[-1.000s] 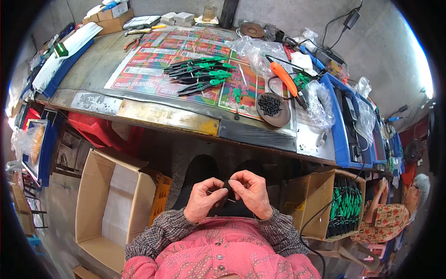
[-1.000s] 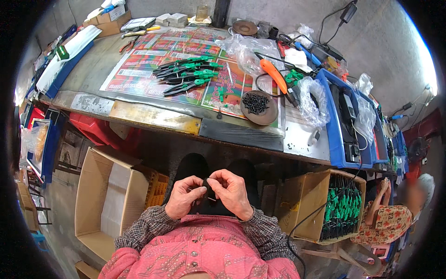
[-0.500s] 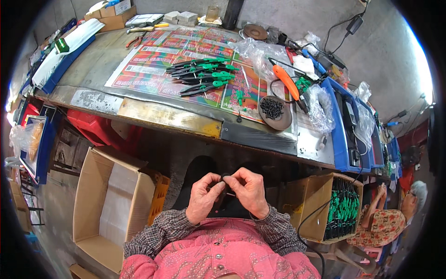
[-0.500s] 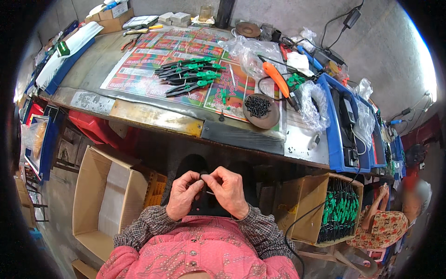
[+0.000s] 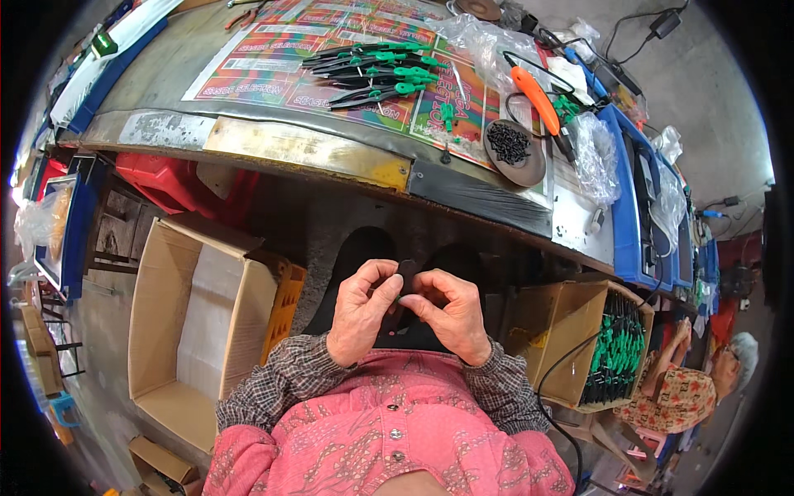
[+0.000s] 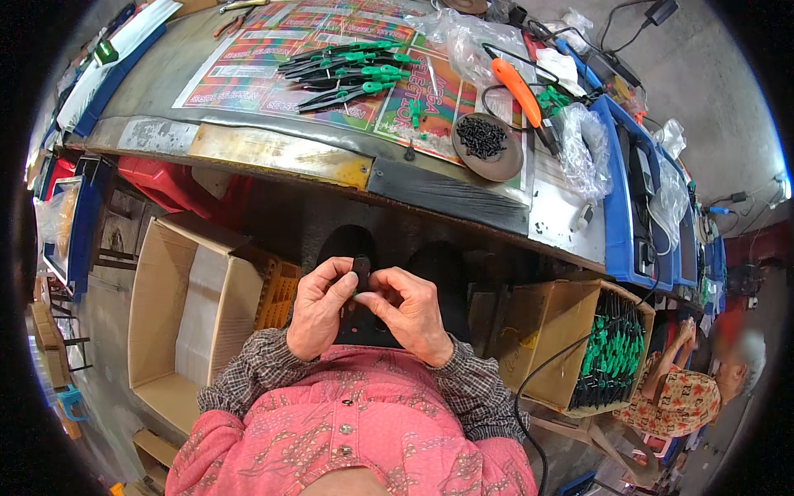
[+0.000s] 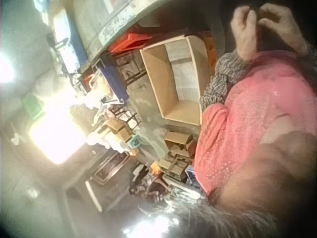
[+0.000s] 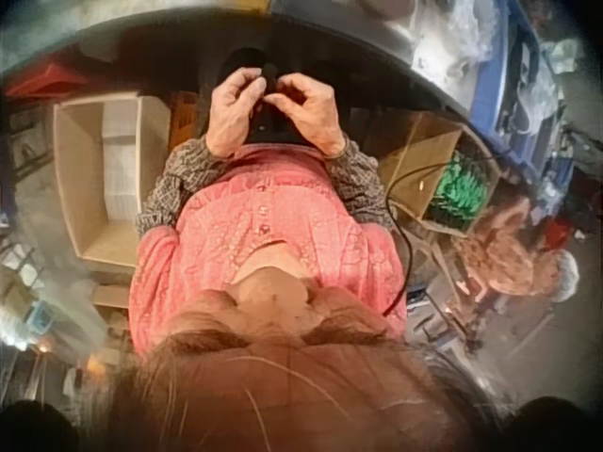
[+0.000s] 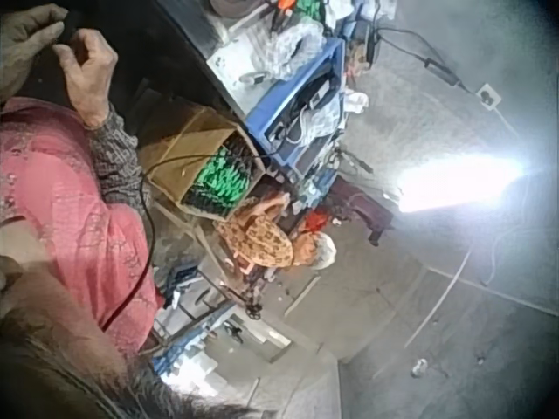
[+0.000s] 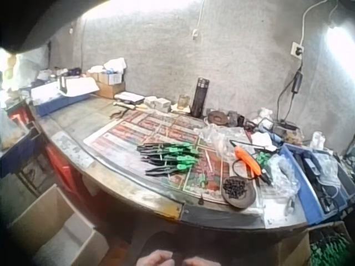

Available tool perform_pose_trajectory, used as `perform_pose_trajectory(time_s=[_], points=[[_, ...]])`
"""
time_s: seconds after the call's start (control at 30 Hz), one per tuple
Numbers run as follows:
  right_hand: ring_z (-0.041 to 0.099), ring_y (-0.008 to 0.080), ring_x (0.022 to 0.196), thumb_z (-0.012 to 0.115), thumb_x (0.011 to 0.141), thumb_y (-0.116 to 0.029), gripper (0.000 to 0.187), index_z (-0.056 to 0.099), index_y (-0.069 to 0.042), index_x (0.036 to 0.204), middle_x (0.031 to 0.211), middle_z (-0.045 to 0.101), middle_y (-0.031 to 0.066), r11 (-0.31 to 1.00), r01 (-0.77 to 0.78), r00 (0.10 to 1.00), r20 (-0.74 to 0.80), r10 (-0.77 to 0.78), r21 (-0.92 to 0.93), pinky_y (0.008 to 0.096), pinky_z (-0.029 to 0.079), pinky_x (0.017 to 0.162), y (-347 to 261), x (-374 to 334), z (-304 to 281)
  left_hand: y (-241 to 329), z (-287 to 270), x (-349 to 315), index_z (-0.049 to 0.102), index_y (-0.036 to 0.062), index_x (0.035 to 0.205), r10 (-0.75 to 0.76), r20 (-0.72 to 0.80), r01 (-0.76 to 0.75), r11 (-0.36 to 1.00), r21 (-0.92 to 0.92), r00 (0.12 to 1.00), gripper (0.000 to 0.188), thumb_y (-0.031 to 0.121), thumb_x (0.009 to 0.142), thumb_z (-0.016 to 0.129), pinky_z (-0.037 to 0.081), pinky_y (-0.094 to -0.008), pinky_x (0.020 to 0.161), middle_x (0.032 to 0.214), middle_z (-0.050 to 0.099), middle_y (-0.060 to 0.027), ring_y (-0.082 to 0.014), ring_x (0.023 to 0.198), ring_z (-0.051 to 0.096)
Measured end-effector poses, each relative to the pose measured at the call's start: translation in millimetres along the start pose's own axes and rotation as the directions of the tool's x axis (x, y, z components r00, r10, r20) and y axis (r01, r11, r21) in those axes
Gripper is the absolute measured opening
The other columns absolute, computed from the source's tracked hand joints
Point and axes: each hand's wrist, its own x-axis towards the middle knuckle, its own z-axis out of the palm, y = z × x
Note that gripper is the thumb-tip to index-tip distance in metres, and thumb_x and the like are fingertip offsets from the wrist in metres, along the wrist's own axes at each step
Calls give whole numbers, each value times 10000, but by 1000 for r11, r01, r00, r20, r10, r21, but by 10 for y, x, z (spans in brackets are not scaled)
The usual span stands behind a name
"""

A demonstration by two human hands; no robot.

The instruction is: Assembling small green handles onto black probe components at a workbench and applying heat with a tool.

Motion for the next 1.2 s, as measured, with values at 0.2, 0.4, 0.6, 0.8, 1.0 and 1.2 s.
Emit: perform_pose_trajectory(time_s=[0.2,0.4,0.6,0.8,1.0,1.2], points=[[535,29,629,697,847,-49,127,624,2,937,776,601,-10,939,-203,979,70,191,279,183,445,532,11,-69,0,-76,0,-41,604,21,1082,-14,-2,14,996,-83,1000,175,129,950,566,428,-195,653,912,608,20,-33,751,510],[529,21,606,670,868,-41,107,619,1,952,772,604,-8,937,-198,980,46,193,287,174,439,511,16,-95,28,-93,-24,-52,604,27,1108,-85,27,88,980,-177,996,192,132,951,570,437,-201,682,924,611,26,-38,782,522],[535,34,606,698,829,-25,134,612,1,929,750,592,-3,993,-72,991,-107,82,95,191,433,488,124,-122,85,-31,30,-35,597,18,1132,177,-55,-161,963,217,983,276,169,904,639,439,-211,748,1027,581,-14,-81,872,524],[561,122,562,728,750,8,202,602,3,908,710,554,63,913,190,932,-227,-283,-360,253,448,482,46,-127,205,-37,12,-75,590,2,1072,365,-37,-298,811,504,930,282,101,836,707,462,-233,725,1012,561,-47,-89,816,536],[563,158,544,734,728,-5,268,607,-5,964,738,558,77,880,215,939,-159,-306,-423,270,463,490,89,-140,295,-138,9,-35,603,-2,1054,191,-83,-170,963,210,978,162,60,905,613,483,-211,700,924,592,-18,-56,771,564],[519,78,542,786,720,-39,347,621,-5,1023,789,550,51,939,203,955,-156,-253,-279,222,437,482,-20,-88,111,-43,-22,16,571,6,1144,81,-42,-79,995,62,996,209,116,973,522,520,-230,719,949,586,-21,-58,802,563]])
